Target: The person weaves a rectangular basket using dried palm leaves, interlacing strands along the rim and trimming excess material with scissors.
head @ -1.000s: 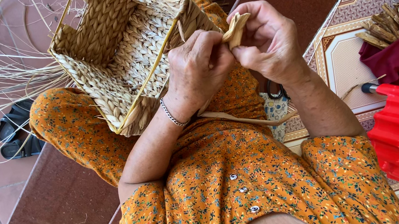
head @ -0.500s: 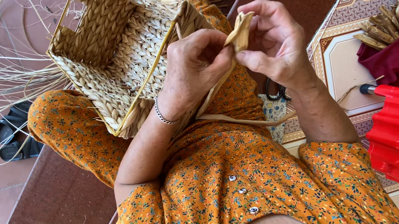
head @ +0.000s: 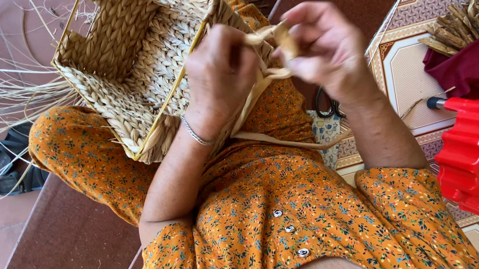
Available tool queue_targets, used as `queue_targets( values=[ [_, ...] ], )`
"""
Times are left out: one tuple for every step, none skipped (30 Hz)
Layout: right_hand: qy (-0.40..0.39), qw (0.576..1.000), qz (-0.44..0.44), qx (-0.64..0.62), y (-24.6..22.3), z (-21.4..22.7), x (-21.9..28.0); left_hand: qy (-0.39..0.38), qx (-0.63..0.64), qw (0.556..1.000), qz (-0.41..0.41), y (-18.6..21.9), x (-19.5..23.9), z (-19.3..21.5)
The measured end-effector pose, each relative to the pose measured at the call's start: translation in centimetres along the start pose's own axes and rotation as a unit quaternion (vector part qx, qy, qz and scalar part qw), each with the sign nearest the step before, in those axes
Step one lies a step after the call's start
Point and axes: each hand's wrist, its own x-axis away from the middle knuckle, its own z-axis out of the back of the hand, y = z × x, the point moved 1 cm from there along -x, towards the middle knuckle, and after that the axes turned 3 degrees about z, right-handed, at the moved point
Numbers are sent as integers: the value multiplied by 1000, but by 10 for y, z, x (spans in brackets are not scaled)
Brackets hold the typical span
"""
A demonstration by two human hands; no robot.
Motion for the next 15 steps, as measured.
queue_targets(
  values=[
    [21, 999, -4, -37, -1, 10, 4, 15, 0, 1000, 12, -7, -2, 7],
    [32, 993, 26, -113, -2, 24, 7, 48, 32, 998, 26, -15, -4, 18],
    [65, 987, 34, -140, -2, 39, 9, 81, 63, 994, 41, -22, -4, 30],
    [99, 980, 48, -164, -2, 58, 10, 81, 214, 969, 90, -28, -4, 42],
    [156, 977, 39, -140, 1, 77, 12, 77, 359, 920, 139, -32, -3, 53],
    [169, 972, 51, -158, 6, 94, 19, 107, 363, 909, 176, -35, 3, 65],
    [183, 966, 63, -174, 14, 109, 27, 138, 366, 896, 212, -38, 9, 77],
    [192, 960, 73, -190, 17, 129, 33, 166, 397, 875, 221, -43, 11, 88],
    [201, 954, 84, -206, 22, 149, 39, 194, 428, 852, 231, -49, 13, 100],
    [206, 949, 92, -221, 25, 171, 47, 219, 441, 837, 237, -56, 18, 113],
    [232, 942, 93, -225, 29, 192, 58, 244, 454, 822, 243, -63, 26, 128],
    [255, 935, 99, -226, 33, 215, 67, 296, 447, 805, 252, -74, 33, 142],
    [299, 924, 96, -217, 37, 238, 78, 348, 438, 787, 261, -86, 43, 158],
    [338, 909, 94, -224, 41, 260, 91, 344, 443, 788, 252, -98, 56, 176],
    [376, 893, 92, -231, 45, 282, 104, 339, 447, 789, 248, -112, 70, 192]
  ],
)
